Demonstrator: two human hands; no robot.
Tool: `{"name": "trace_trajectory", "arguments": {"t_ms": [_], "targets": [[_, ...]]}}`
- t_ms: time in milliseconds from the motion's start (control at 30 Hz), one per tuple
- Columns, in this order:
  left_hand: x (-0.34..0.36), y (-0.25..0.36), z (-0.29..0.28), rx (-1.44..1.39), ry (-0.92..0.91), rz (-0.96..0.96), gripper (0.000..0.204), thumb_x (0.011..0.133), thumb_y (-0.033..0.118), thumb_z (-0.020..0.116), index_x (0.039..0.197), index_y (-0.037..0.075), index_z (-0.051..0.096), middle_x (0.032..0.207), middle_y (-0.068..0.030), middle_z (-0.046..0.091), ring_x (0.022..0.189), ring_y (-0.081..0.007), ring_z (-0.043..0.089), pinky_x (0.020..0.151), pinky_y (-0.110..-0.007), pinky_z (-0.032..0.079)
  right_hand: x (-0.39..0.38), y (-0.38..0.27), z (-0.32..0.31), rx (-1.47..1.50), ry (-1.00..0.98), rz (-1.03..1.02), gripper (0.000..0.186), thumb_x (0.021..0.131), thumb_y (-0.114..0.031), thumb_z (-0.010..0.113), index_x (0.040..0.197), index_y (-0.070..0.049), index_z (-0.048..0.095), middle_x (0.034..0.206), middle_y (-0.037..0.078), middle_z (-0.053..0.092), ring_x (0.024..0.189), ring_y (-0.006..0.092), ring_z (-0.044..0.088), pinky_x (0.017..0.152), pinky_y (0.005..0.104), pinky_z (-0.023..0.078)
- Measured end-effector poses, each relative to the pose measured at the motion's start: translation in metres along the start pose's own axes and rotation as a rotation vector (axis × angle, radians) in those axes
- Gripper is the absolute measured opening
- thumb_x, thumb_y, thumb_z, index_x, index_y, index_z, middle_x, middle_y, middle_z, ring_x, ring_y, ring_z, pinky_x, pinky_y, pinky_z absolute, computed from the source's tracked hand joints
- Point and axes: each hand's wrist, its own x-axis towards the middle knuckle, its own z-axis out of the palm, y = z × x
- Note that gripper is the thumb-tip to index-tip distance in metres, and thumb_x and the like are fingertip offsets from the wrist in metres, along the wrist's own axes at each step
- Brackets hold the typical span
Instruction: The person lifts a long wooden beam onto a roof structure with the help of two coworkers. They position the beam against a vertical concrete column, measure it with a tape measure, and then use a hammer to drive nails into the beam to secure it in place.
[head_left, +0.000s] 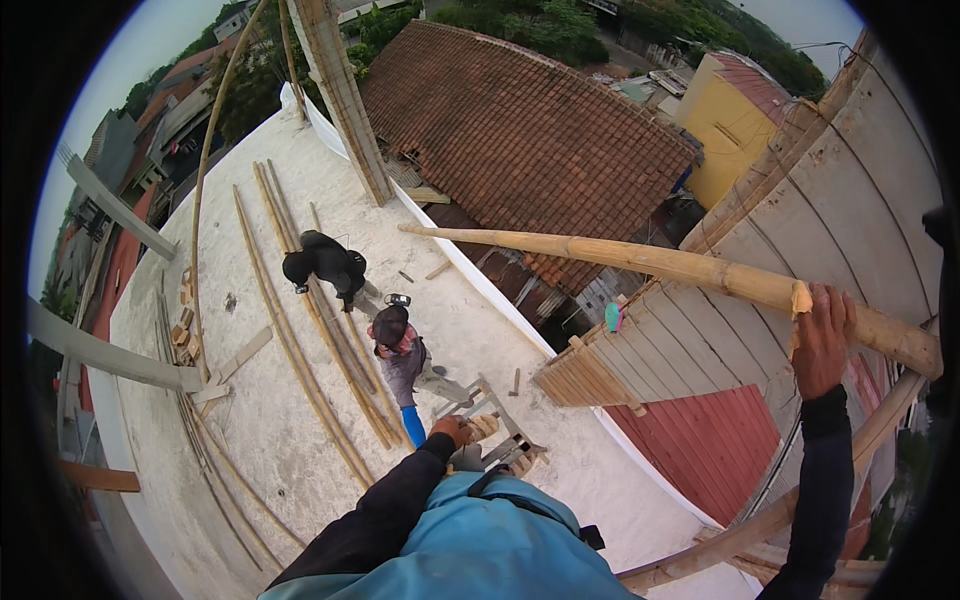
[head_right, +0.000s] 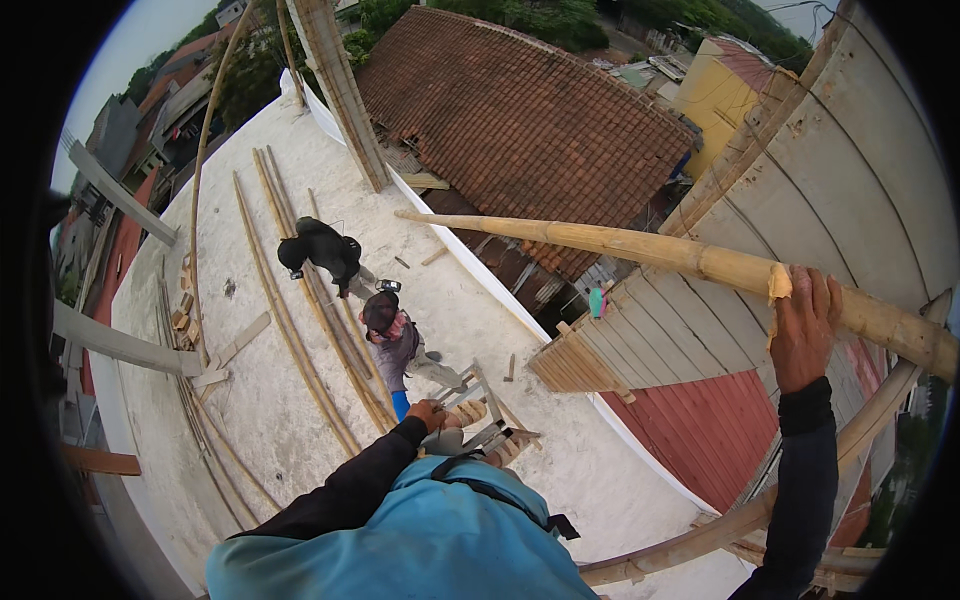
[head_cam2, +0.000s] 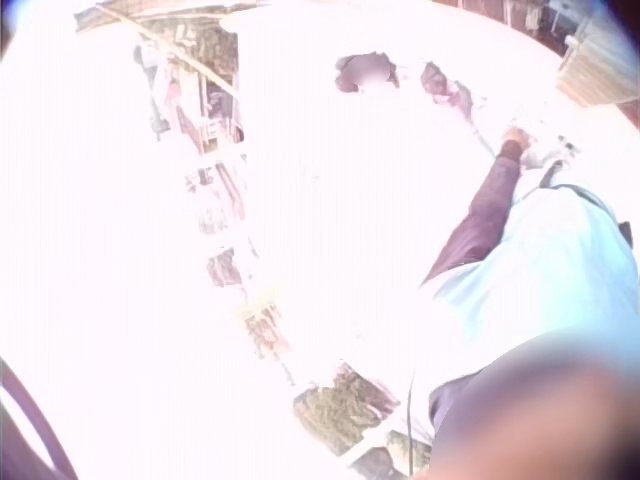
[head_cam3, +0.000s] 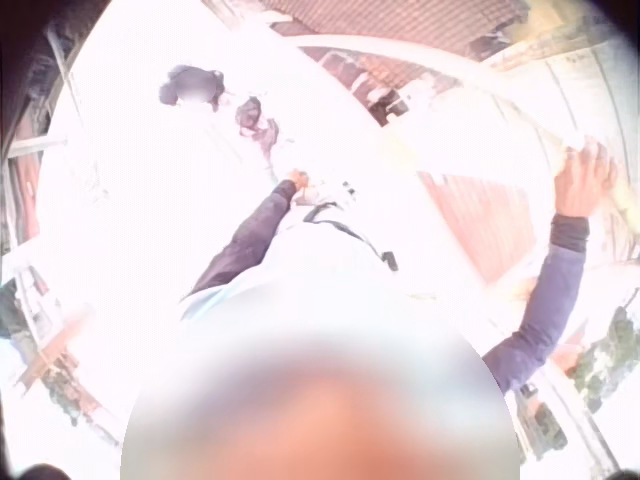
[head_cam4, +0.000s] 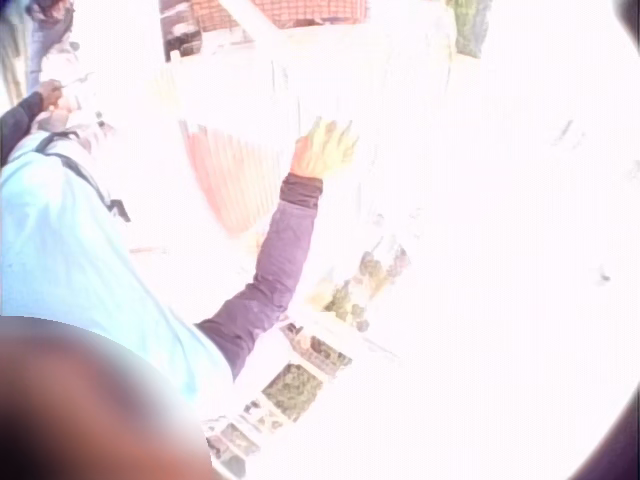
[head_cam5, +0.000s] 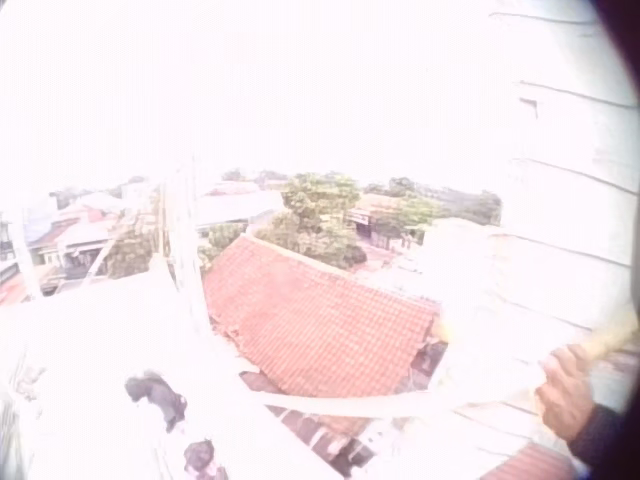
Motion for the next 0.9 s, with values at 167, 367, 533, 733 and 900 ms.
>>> {"name": "trace_trajectory", "arguments": {"t_ms": [167,367,533,733,900], "targets": [[-0.003,0.001,0.006,-0.165,-0.069,0.032,0.034,0.088,0.036,0.068,0.107,0.008,0.075,0.099,-0.0155,0.077,0.093,-0.0355,0.074,0.086,-0.043,0.058,-0.004,0.009,0.001,0.012,-0.012,0.053,0.041,0.08,0.004,0.066,0.12,-0.003,0.067,0.132,0.01,0.059,0.13,0.0286,0.052,0.118,0.0498,0.033],[-0.01,-0.005,0.009,-0.236,0.097,0.102,0.03,0.09,0.031,0.068,0.101,0.003,0.074,0.081,-0.0115,0.077,0.082,-0.0279,0.076,0.079,-0.039,0.058,-0.003,0.007,0.001,0.05,-0.008,0.053,0.041,0.079,0.003,0.068,0.12,-0.002,0.066,0.13,0.01,0.059,0.128,0.0303,0.053,0.115,0.0495,0.035],[-0.009,-0.024,0.009,-0.477,0.152,0.09,0.028,0.093,0.025,0.071,0.092,-0.003,0.071,0.074,-0.0095,0.075,0.07,-0.0193,0.073,0.064,-0.035,0.056,0.001,-0.012,-0.007,0.136,-0.052,0.053,0.038,0.079,0.003,0.068,0.117,0.0,0.067,0.126,0.016,0.061,0.126,0.0337,0.055,0.109,0.0503,0.04],[0.006,-0.049,0.015,-0.451,0.158,0.099,0.025,0.094,0.02,0.072,0.088,-0.004,0.068,0.074,-0.0098,0.073,0.066,-0.0171,0.071,0.06,-0.033,0.054,0.019,-0.067,0.002,0.42,-0.467,-0.062,0.028,0.078,0.0,0.069,0.106,-0.001,0.065,0.111,0.021,0.067,0.096,0.039,0.068,0.077,0.0472,0.055],[0.019,-0.052,0.011,-0.372,0.153,0.124,0.022,0.093,0.018,0.074,0.089,-0.002,0.068,0.072,-0.007,0.071,0.065,-0.0156,0.069,0.061,-0.033,0.053,0.027,-0.153,0.057,0.558,-0.78,-0.164,0.024,0.079,-0.01,0.069,0.102,-0.004,0.065,0.075,0.021,0.068,0.07,0.0403,0.07,0.062,0.0506,0.055]]}}
